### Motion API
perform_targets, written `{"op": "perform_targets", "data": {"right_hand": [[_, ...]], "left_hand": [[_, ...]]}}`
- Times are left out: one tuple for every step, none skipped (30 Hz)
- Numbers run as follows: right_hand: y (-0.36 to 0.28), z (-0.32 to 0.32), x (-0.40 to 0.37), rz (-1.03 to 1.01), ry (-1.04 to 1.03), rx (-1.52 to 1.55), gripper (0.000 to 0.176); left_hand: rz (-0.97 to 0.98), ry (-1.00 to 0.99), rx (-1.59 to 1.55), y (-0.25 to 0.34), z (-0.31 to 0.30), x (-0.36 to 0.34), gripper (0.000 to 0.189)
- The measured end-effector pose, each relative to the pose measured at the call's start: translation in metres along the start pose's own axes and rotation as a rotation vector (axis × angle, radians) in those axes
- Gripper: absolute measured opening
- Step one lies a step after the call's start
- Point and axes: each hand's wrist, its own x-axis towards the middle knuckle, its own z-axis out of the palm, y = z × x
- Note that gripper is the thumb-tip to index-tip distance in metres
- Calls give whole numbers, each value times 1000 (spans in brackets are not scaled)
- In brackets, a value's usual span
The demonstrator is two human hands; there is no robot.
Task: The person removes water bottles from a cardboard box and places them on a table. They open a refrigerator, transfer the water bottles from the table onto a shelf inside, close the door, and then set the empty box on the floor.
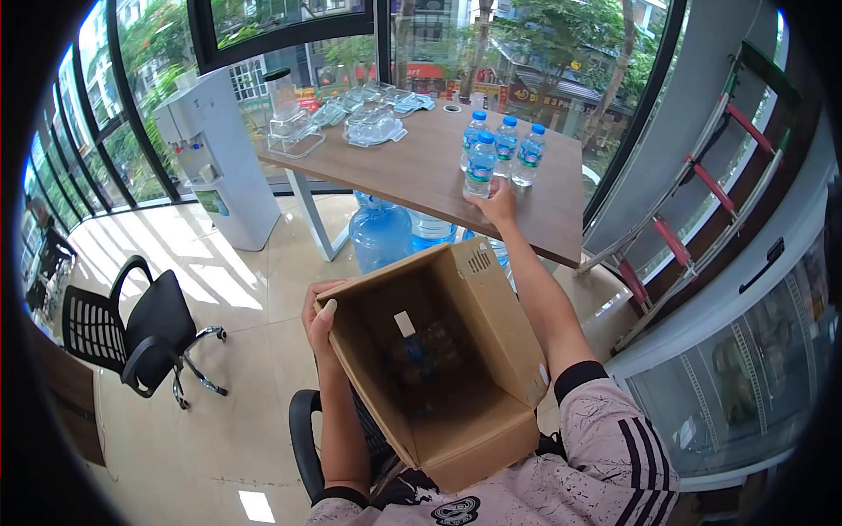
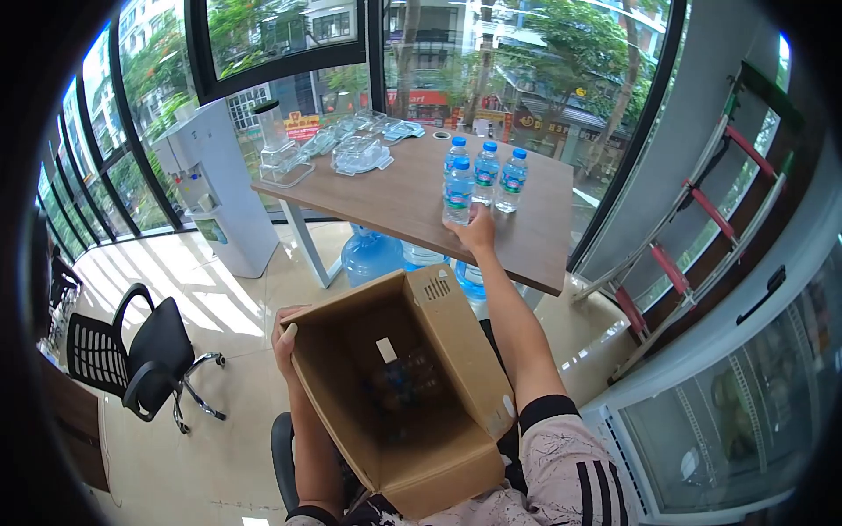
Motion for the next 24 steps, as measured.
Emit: {"op": "perform_targets", "data": {"right_hand": [[-4,-2,-2,-7,-12,-70,69],[-9,-5,-3,-13,-23,-139,70],[-11,-6,-4,-20,-40,-124,73],[-14,-7,-5,-16,-30,-130,73],[-16,-8,-7,13,-46,-95,72],[-20,-9,-8,41,-62,-61,71],[-25,-12,-10,48,-65,-61,72],[-26,-13,-10,53,-53,-70,72],[-26,-13,-10,17,-50,-72,73],[-26,-13,-11,-18,-49,-76,75],[-25,-13,-12,-20,-50,-81,69],[-23,-13,-11,-14,-40,-91,69],[-21,-13,-10,-7,-79,-64,68],[-18,-12,-9,0,-118,-37,67],[-15,-10,-9,-33,-98,-23,63],[-12,-10,-7,-27,-91,-34,63],[-8,-9,-7,-21,-111,-12,62],[-9,-9,-7,-15,-134,11,61],[-9,-9,-9,-27,-111,13,58],[-10,-9,-9,-20,-109,3,58],[-12,-11,-10,-19,-115,-22,57],[-14,-12,-10,-20,-121,-46,56],[-17,-12,-10,-16,-123,-54,56],[-17,-13,-10,-17,-121,-54,56]], "left_hand": [[-4,-10,-6,-2,1,1,46],[-9,-21,-10,-4,3,2,46],[-13,-33,-14,-5,4,3,46],[-16,-44,-20,-8,5,4,46],[-40,-50,-41,-11,6,5,46],[-63,-57,-64,-14,8,6,46],[-68,-68,-71,-16,10,8,46],[-82,-90,-91,-18,13,9,46],[-97,-111,-110,-20,15,11,46],[-105,-123,-118,-23,17,13,46],[-118,-132,-133,-26,19,15,45],[-131,-141,-148,-29,21,17,45],[-138,-152,-157,-34,21,20,45],[-138,-160,-162,-40,20,22,44],[-139,-168,-168,-45,21,24,44],[-148,-176,-176,-48,22,26,44],[-159,-180,-189,-51,24,27,44],[-170,-182,-202,-54,25,28,44],[-180,-186,-209,-56,27,30,44],[-191,-199,-207,-58,28,32,43],[-200,-212,-203,-59,29,33,43],[-208,-212,-210,-60,31,35,43],[-200,-222,-215,-60,33,36,42],[-191,-232,-220,-62,35,37,42]]}}
